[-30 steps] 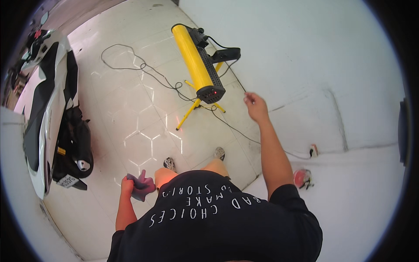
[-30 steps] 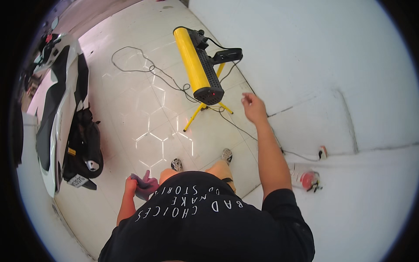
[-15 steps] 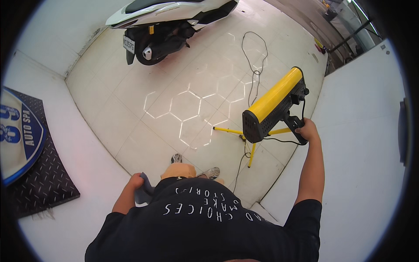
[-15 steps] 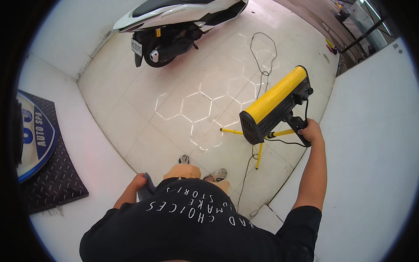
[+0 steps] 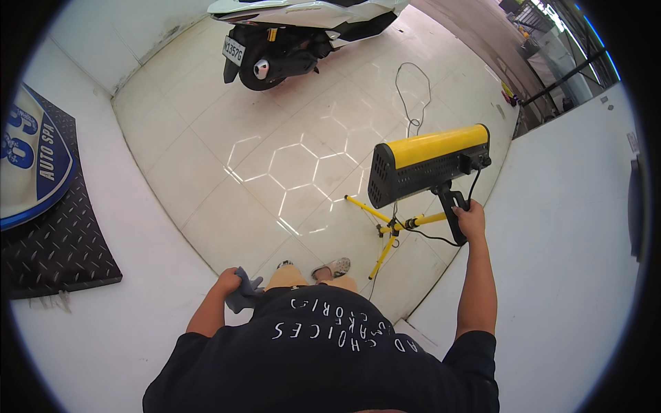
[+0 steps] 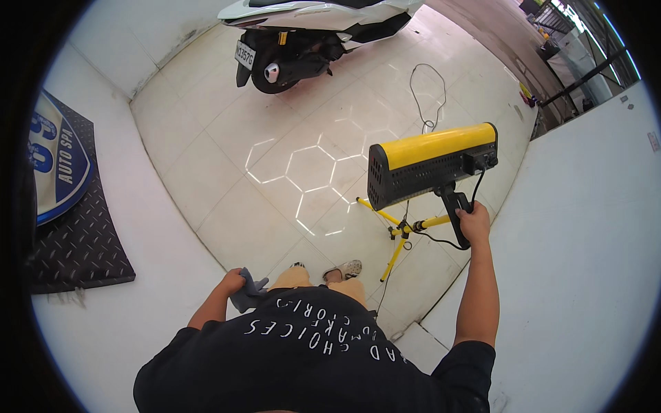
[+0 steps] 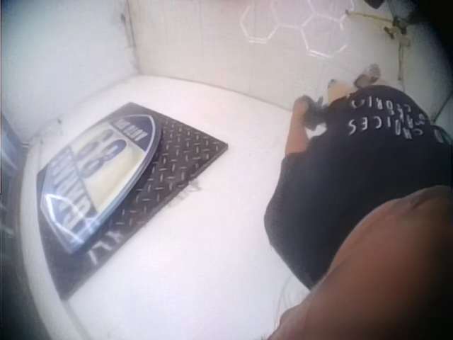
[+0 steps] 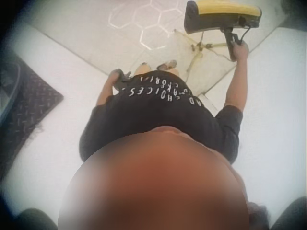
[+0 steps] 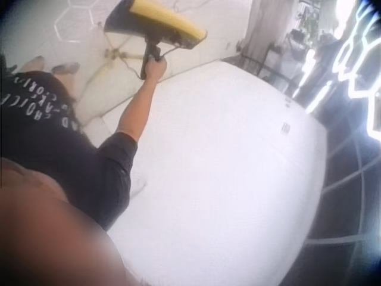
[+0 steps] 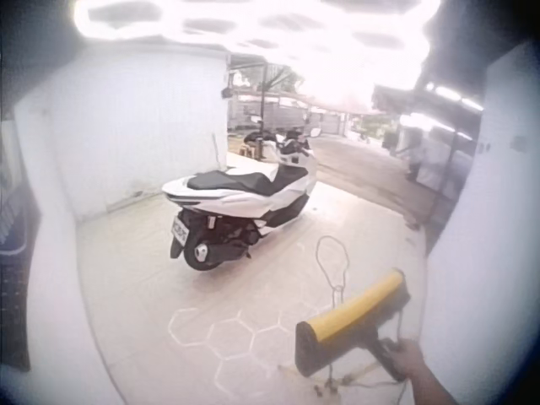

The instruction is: The person wipes a white scooter with a gray cloth, covering the seat, side panels, and rear. Then the person mops the tiled floor around the scooter with a spin mop, moving around the vehicle and covering the area before placing the mop against a wall.

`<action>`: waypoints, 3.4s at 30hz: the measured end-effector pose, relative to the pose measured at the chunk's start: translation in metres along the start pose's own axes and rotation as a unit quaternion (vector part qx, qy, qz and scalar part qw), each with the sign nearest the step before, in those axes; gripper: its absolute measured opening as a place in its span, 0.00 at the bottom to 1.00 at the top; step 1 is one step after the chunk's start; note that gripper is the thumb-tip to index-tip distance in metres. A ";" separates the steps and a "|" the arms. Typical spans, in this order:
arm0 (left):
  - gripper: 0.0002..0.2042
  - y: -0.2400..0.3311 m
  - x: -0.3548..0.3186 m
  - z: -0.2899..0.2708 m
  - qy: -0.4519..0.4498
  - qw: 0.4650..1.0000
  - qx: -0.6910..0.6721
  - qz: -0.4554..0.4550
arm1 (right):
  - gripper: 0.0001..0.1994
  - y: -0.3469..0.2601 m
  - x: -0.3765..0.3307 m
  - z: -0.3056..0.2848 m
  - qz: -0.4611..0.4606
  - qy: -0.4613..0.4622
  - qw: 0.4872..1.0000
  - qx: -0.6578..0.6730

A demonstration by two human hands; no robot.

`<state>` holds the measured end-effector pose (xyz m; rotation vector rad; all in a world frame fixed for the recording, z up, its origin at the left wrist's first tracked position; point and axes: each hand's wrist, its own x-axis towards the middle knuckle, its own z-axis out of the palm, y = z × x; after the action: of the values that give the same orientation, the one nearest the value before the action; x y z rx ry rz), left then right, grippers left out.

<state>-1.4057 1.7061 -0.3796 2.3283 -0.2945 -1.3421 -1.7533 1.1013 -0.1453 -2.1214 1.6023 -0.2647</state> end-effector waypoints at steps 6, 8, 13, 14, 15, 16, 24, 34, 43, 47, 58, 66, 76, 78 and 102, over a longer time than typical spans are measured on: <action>0.16 -0.015 0.002 -0.062 0.017 0.998 0.048 0.037 | 0.17 -0.093 -0.055 0.043 0.001 -0.002 0.999 -0.033; 0.16 -0.027 0.001 -0.081 0.038 0.998 0.012 0.050 | 0.18 -0.120 -0.071 0.056 0.015 -0.014 0.999 -0.037; 0.16 -0.092 -0.011 -0.089 0.096 0.991 -0.090 0.006 | 0.21 -0.166 -0.126 0.094 0.016 -0.039 0.998 -0.046; 0.16 -0.107 -0.016 -0.083 0.094 0.986 -0.139 -0.015 | 0.20 -0.170 -0.139 0.101 0.001 -0.006 0.999 -0.031; 0.15 -0.122 -0.021 -0.075 0.084 0.987 -0.138 -0.026 | 0.20 -0.176 -0.145 0.105 0.018 -0.045 0.999 -0.021; 0.15 -0.136 -0.024 -0.067 0.067 0.986 -0.147 -0.047 | 0.21 -0.180 -0.153 0.109 0.018 -0.055 0.998 -0.012; 0.19 -0.160 -0.035 -0.020 -0.069 0.996 -0.043 -0.026 | 0.17 -0.199 -0.174 0.125 0.024 -0.090 0.995 0.033; 0.16 0.013 -0.030 -0.012 -0.092 0.993 -0.013 0.077 | 0.17 -0.166 -0.210 0.135 -0.027 -0.185 0.958 0.218; 0.30 0.192 -0.059 0.156 0.007 0.940 0.194 0.281 | 0.37 -0.124 -0.170 0.081 -0.214 -0.452 0.836 0.228; 0.28 0.202 -0.061 0.213 0.103 0.933 0.025 0.345 | 0.31 -0.044 -0.121 0.043 -0.340 -0.482 0.787 0.183; 0.35 0.245 -0.070 0.272 0.342 0.925 -0.129 0.107 | 0.28 0.401 -0.054 -0.124 0.084 -0.224 0.964 -0.119; 0.40 0.248 -0.046 0.293 0.389 0.894 -0.220 -0.028 | 0.24 0.550 -0.078 -0.250 0.224 -0.084 0.947 -0.215; 0.35 0.238 -0.016 0.401 -0.027 0.945 -0.098 -0.311 | 0.24 0.540 0.011 -0.241 0.218 -0.211 0.938 -0.166; 0.39 0.278 0.012 0.438 -0.179 0.939 0.052 -0.290 | 0.23 0.504 0.090 -0.236 0.162 -0.203 0.964 -0.050; 0.14 0.933 0.349 0.279 0.164 0.908 0.383 0.040 | 0.20 0.662 0.372 -0.093 0.565 -0.114 0.764 0.290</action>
<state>-1.4388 0.6730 -0.3318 3.0693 -0.9338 -0.8425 -2.2471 0.5870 -0.4220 -0.4894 1.9820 -0.0559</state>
